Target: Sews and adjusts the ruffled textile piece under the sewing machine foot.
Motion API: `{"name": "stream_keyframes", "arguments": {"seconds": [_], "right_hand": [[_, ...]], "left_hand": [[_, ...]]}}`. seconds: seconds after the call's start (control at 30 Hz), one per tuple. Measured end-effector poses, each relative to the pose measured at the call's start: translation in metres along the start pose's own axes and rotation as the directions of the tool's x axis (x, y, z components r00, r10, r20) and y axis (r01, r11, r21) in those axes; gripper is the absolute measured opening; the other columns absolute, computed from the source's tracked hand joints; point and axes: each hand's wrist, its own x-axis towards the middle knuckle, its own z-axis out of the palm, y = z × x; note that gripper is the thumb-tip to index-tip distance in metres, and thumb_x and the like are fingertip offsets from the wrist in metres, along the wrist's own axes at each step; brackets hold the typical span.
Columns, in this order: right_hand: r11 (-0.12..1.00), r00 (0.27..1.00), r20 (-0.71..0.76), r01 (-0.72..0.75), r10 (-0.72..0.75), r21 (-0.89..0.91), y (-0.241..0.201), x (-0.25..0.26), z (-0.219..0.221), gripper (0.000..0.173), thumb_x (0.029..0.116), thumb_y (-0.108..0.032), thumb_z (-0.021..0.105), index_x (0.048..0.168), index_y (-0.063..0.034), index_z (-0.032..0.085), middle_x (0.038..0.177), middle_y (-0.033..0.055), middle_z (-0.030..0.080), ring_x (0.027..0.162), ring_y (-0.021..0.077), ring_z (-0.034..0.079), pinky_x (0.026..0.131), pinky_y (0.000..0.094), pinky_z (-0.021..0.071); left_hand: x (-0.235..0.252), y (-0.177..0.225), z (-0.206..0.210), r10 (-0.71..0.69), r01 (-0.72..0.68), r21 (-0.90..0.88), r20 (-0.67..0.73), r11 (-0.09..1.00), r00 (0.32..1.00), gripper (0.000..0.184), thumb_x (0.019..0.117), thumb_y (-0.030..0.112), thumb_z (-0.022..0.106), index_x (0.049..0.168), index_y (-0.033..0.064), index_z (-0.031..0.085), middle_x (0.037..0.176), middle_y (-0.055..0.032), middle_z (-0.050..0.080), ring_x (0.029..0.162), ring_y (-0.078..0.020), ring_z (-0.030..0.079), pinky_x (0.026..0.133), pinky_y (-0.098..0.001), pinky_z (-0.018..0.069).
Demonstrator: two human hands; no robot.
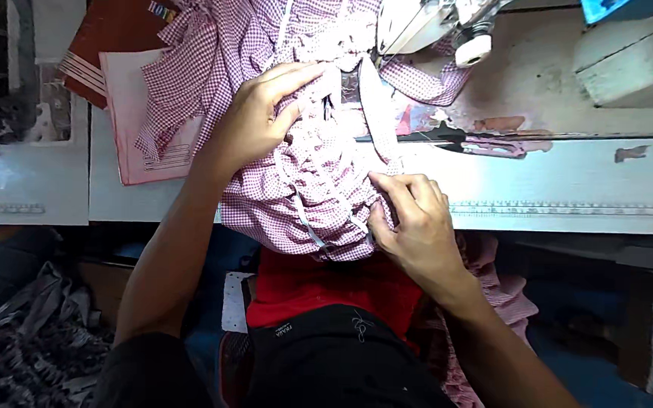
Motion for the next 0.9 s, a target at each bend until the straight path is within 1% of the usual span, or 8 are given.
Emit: {"name": "stream_keyframes", "arguments": {"seconds": [0.3, 0.43, 0.47, 0.53, 0.6, 0.67, 0.77, 0.9], "right_hand": [[0.999, 0.999, 0.032, -0.004, 0.003, 0.035, 0.002, 0.001, -0.002, 0.043, 0.099, -0.021, 0.055, 0.14, -0.0095, 0.064, 0.12, 0.0179, 0.064, 0.105, 0.0354, 0.06, 0.082, 0.0506, 0.0458], [0.985, 0.997, 0.073, -0.031, 0.019, 0.169, 0.009, 0.001, -0.018, 0.042, 0.0996, -0.016, 0.061, 0.141, -0.0092, 0.063, 0.122, 0.0151, 0.064, 0.103, 0.0226, 0.065, 0.085, 0.0371, 0.0551], [0.98, 0.997, 0.078, -0.032, 0.017, 0.197, 0.011, 0.001, -0.023, 0.042, 0.0991, -0.015, 0.062, 0.141, -0.0079, 0.062, 0.119, 0.0144, 0.065, 0.097, 0.019, 0.066, 0.081, 0.033, 0.0556], [0.968, 0.996, 0.083, -0.039, 0.019, 0.249, 0.014, -0.003, -0.029, 0.04, 0.0989, -0.014, 0.063, 0.138, -0.0058, 0.061, 0.111, 0.0114, 0.065, 0.086, 0.0128, 0.063, 0.072, 0.0262, 0.0531], [0.957, 0.997, 0.065, -0.061, 0.044, 0.283, 0.018, 0.0, -0.027, 0.039, 0.0983, -0.014, 0.063, 0.137, -0.0059, 0.062, 0.111, 0.0107, 0.066, 0.085, 0.0118, 0.062, 0.071, 0.0251, 0.0519], [0.953, 0.996, 0.062, -0.079, 0.064, 0.292, 0.02, 0.001, -0.024, 0.039, 0.0989, -0.015, 0.062, 0.137, -0.0072, 0.063, 0.114, 0.0105, 0.067, 0.088, 0.0117, 0.063, 0.074, 0.0253, 0.0521], [0.959, 0.995, 0.072, -0.081, 0.064, 0.27, 0.017, -0.003, -0.025, 0.04, 0.1004, -0.018, 0.062, 0.14, -0.0097, 0.061, 0.115, 0.01, 0.064, 0.09, 0.0101, 0.063, 0.076, 0.0242, 0.0535], [0.966, 0.997, 0.045, -0.071, 0.061, 0.249, 0.021, 0.001, -0.021, 0.04, 0.1011, -0.023, 0.06, 0.139, -0.0108, 0.063, 0.118, 0.0116, 0.066, 0.094, 0.014, 0.065, 0.079, 0.0285, 0.0542]], "left_hand": [[-0.022, -0.013, 0.008, -0.083, 0.082, 0.084, 0.011, 0.993, 0.997, 0.046, 0.1008, 0.026, 0.061, 0.144, 0.0093, 0.06, 0.145, -0.0084, 0.061, 0.138, -0.0176, 0.054, 0.118, -0.0334, 0.0388], [-0.018, -0.024, 0.014, -0.119, 0.109, 0.219, 0.032, 0.97, 0.992, 0.044, 0.1058, 0.036, 0.053, 0.144, 0.0158, 0.061, 0.145, -0.0065, 0.062, 0.14, -0.0223, 0.052, 0.119, -0.0394, 0.0361], [-0.015, -0.027, 0.014, -0.136, 0.127, 0.231, 0.026, 0.965, 0.99, 0.044, 0.1061, 0.038, 0.052, 0.142, 0.0161, 0.063, 0.142, -0.0076, 0.064, 0.137, -0.0233, 0.055, 0.117, -0.0413, 0.038], [-0.013, -0.03, 0.016, -0.171, 0.166, 0.238, -0.002, 0.957, 0.985, 0.041, 0.1052, 0.04, 0.053, 0.13, 0.0135, 0.071, 0.123, -0.0114, 0.071, 0.118, -0.0256, 0.064, 0.105, -0.0462, 0.0458], [-0.008, -0.033, 0.017, -0.186, 0.184, 0.242, -0.018, 0.953, 0.982, 0.039, 0.1044, 0.042, 0.053, 0.119, 0.0128, 0.074, 0.112, -0.0115, 0.073, 0.109, -0.026, 0.066, 0.098, -0.0491, 0.0476], [-0.007, -0.033, 0.016, -0.194, 0.195, 0.254, -0.029, 0.947, 0.981, 0.039, 0.1042, 0.043, 0.053, 0.115, 0.0124, 0.075, 0.11, -0.0111, 0.074, 0.107, -0.0257, 0.067, 0.097, -0.0491, 0.0484], [-0.008, -0.032, 0.015, -0.182, 0.184, 0.255, -0.032, 0.949, 0.983, 0.039, 0.1046, 0.041, 0.053, 0.117, 0.0121, 0.075, 0.111, -0.0103, 0.074, 0.107, -0.0244, 0.067, 0.098, -0.0473, 0.0485], [-0.004, -0.036, 0.015, -0.12, 0.118, 0.246, -0.006, 0.962, 0.993, 0.044, 0.1064, 0.039, 0.05, 0.141, 0.0171, 0.065, 0.141, -0.008, 0.064, 0.136, -0.0234, 0.056, 0.117, -0.0433, 0.038]]}}
